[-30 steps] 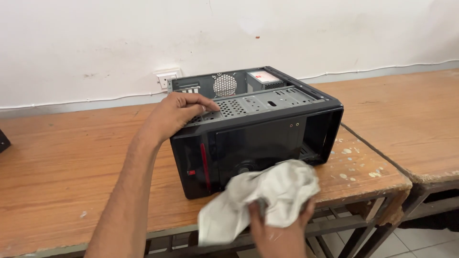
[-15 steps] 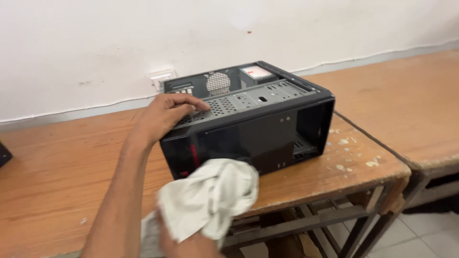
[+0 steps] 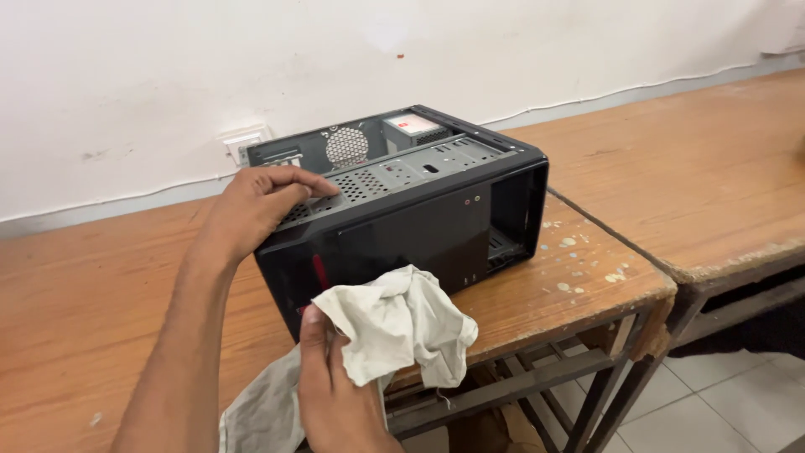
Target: The person wipes the exterior surfaces of a black computer case with a white cloth. They rotate the case to clean the sides, top, and back, focusing on the vents and ports.
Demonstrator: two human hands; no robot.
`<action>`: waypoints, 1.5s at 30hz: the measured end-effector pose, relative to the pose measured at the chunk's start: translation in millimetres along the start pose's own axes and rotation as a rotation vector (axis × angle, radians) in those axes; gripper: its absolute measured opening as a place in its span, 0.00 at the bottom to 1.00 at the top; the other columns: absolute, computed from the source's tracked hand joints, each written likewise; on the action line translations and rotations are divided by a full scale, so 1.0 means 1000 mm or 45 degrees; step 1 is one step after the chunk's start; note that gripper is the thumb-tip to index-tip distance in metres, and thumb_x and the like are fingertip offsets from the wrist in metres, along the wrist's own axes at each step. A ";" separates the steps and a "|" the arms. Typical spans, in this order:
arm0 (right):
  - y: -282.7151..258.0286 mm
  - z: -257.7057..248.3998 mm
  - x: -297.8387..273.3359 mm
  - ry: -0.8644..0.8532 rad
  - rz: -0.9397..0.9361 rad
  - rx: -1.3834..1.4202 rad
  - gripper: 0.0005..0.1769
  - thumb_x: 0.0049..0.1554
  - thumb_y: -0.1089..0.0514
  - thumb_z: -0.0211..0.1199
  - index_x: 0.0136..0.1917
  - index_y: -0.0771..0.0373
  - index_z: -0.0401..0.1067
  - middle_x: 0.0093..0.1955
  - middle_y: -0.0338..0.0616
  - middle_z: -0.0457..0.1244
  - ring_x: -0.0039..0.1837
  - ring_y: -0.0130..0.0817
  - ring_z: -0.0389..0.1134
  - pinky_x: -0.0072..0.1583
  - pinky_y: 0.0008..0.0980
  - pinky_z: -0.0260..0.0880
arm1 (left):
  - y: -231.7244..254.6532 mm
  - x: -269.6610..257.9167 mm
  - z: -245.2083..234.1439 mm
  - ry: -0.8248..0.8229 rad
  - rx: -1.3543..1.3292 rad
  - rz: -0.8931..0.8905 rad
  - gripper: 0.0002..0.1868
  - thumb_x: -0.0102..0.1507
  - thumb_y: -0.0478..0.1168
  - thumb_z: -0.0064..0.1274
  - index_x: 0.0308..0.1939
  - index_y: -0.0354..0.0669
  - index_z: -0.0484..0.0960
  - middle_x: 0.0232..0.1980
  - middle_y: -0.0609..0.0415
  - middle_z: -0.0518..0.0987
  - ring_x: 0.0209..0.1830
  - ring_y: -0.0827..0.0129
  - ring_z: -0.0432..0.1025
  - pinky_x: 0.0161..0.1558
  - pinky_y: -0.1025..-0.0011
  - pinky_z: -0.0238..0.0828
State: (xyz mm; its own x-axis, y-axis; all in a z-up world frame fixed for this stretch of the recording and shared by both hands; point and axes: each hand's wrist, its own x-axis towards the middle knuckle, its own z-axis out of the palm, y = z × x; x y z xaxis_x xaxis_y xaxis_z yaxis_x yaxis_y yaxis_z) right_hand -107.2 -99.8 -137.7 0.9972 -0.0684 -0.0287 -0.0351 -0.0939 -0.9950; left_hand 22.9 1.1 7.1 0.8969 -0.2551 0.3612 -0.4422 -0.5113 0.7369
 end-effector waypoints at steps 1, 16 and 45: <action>0.035 0.008 0.010 0.125 -0.282 -0.366 0.36 0.65 0.39 0.39 0.78 0.61 0.58 0.79 0.57 0.48 0.82 0.52 0.45 0.79 0.47 0.40 | 0.000 0.000 0.000 -0.003 -0.002 0.008 0.15 0.64 0.36 0.47 0.44 0.49 0.92 0.40 0.61 0.88 0.39 0.78 0.76 0.47 0.75 0.73; 0.021 -0.047 0.018 0.243 -0.429 -0.081 0.21 0.67 0.50 0.46 0.62 0.64 0.73 0.59 0.55 0.64 0.61 0.48 0.64 0.64 0.43 0.62 | 0.007 -0.001 0.000 0.020 -0.041 0.014 0.14 0.63 0.36 0.49 0.42 0.49 0.92 0.38 0.60 0.88 0.37 0.79 0.77 0.45 0.77 0.73; 0.044 -0.027 0.025 0.103 -0.428 -0.084 0.17 0.54 0.59 0.64 0.57 0.60 0.71 0.52 0.44 0.69 0.52 0.40 0.75 0.55 0.41 0.76 | -0.006 0.002 0.000 0.010 -0.066 0.190 0.14 0.63 0.35 0.48 0.40 0.45 0.91 0.41 0.57 0.88 0.44 0.74 0.79 0.50 0.74 0.75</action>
State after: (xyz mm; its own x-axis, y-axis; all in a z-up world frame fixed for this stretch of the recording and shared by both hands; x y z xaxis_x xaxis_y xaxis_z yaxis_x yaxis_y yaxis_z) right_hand -85.6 -132.4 -180.0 0.9455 -0.1011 0.3096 0.2874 -0.1881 -0.9392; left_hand 27.5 3.8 3.7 0.8214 -0.3185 0.4731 -0.5699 -0.4253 0.7031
